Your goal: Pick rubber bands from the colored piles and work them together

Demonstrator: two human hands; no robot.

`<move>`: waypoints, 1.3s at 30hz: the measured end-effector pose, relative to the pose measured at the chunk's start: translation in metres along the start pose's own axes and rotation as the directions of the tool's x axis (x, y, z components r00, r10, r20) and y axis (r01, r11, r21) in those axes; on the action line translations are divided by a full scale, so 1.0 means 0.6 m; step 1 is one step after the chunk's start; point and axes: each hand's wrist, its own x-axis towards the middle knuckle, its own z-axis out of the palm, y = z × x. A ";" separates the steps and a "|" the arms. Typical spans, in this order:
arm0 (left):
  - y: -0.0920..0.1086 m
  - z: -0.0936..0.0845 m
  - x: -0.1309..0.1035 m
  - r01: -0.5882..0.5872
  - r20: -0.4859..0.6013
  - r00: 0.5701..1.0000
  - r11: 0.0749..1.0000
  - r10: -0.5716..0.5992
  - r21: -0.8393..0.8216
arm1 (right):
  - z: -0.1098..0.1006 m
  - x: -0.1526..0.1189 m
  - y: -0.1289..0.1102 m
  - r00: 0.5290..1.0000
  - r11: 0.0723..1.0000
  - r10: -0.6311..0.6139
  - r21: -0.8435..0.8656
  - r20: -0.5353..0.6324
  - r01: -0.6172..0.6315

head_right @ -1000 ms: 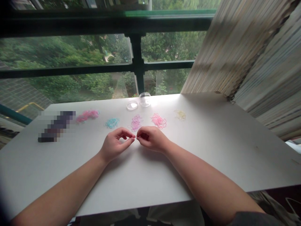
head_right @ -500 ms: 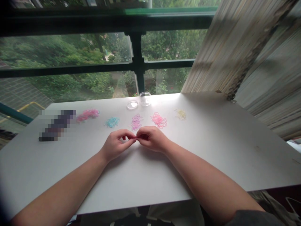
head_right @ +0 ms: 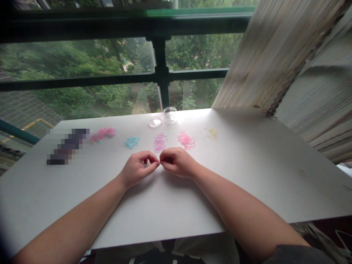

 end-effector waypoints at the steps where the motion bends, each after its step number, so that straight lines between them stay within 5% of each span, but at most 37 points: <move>1: 0.000 0.000 0.000 0.002 0.001 1.000 1.000 -0.002 -0.002 | 0.001 0.000 0.000 1.000 1.000 0.009 0.010 0.004 -0.009; 12: 0.003 0.002 0.001 0.008 0.019 1.000 1.000 -0.008 0.001 | 0.007 0.000 -0.007 0.992 0.980 0.120 0.155 0.022 -0.122; 39: -0.002 -0.001 0.002 0.021 0.011 1.000 1.000 -0.021 -0.012 | 0.001 -0.001 0.001 0.996 0.996 0.087 0.013 0.037 -0.087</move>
